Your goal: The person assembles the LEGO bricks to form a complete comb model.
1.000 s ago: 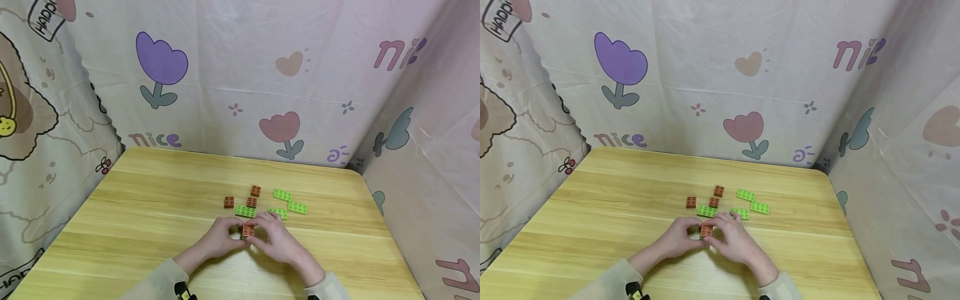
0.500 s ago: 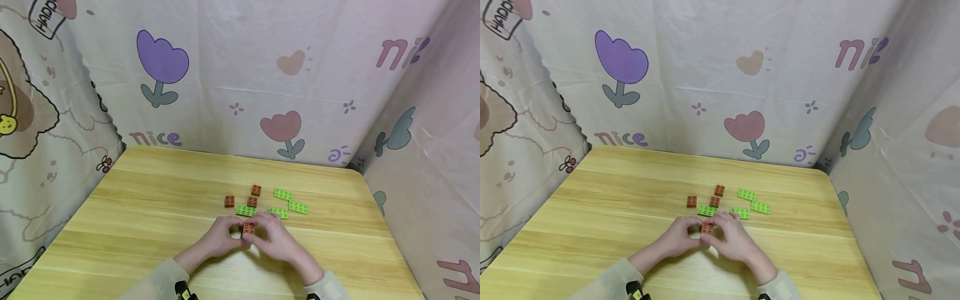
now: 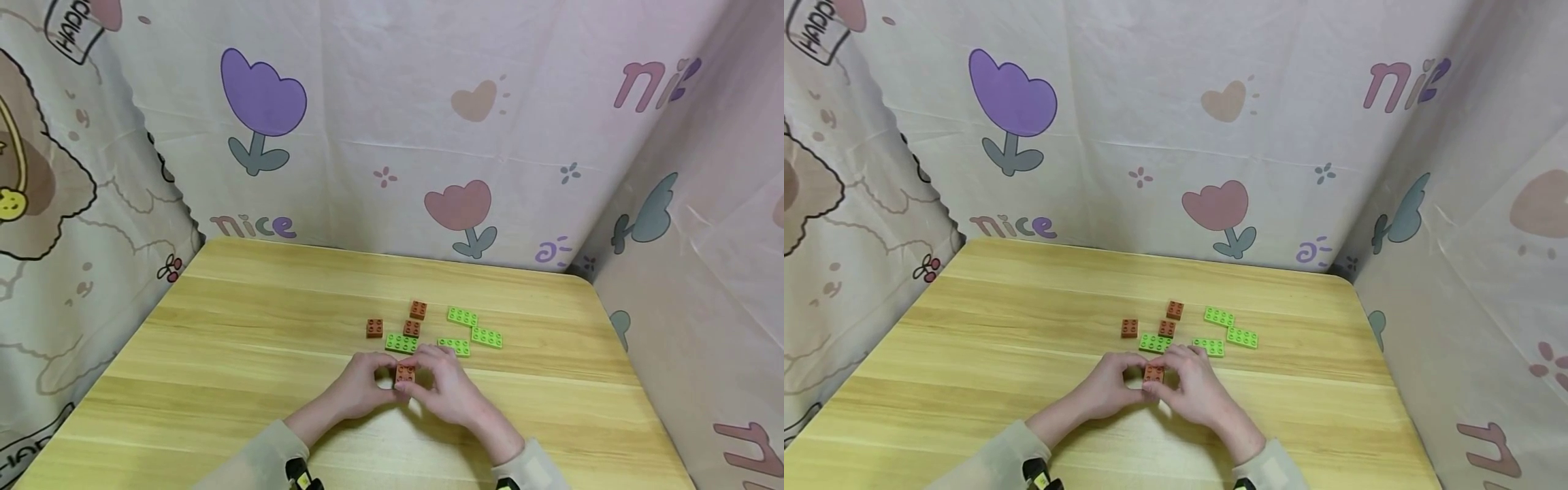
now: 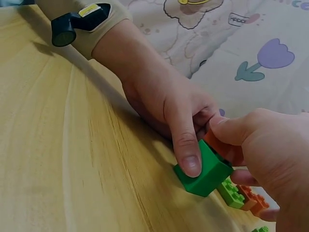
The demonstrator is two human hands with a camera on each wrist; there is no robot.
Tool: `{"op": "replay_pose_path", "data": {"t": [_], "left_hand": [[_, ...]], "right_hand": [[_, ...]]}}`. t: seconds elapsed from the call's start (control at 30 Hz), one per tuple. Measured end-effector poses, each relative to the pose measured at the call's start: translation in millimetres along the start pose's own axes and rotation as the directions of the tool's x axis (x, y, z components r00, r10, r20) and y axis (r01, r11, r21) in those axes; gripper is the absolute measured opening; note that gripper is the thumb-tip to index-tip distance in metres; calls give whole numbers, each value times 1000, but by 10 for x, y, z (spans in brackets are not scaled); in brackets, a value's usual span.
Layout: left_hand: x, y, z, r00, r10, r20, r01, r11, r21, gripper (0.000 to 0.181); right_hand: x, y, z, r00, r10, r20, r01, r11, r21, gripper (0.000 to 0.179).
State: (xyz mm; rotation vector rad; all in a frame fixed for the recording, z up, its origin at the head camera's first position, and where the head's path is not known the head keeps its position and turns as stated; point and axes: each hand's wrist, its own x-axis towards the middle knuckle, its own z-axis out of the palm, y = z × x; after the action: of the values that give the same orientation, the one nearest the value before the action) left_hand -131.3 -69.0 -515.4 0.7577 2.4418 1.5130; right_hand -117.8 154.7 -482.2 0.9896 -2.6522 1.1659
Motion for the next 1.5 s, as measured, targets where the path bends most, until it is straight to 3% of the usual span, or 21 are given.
{"op": "replay_pose_path", "data": {"t": [0.37, 0.63, 1.13, 1.5], "left_hand": [[1, 20, 13, 1000, -3, 9, 3, 1000, 21, 22], [-5, 10, -6, 1000, -24, 1, 24, 999, 35, 23], [-19, 16, -11, 1000, -20, -14, 21, 1000, 23, 26], [-13, 11, 1, 1000, -19, -5, 19, 1000, 24, 26]], "right_hand": [[-44, 46, 40, 999, 23, -45, -22, 999, 26, 36], [-4, 33, 33, 999, -4, -42, 3, 1000, -24, 34], [19, 88, 65, 999, -28, -44, 27, 1000, -10, 35], [47, 14, -41, 999, -42, 15, 44, 992, -116, 36]]}}
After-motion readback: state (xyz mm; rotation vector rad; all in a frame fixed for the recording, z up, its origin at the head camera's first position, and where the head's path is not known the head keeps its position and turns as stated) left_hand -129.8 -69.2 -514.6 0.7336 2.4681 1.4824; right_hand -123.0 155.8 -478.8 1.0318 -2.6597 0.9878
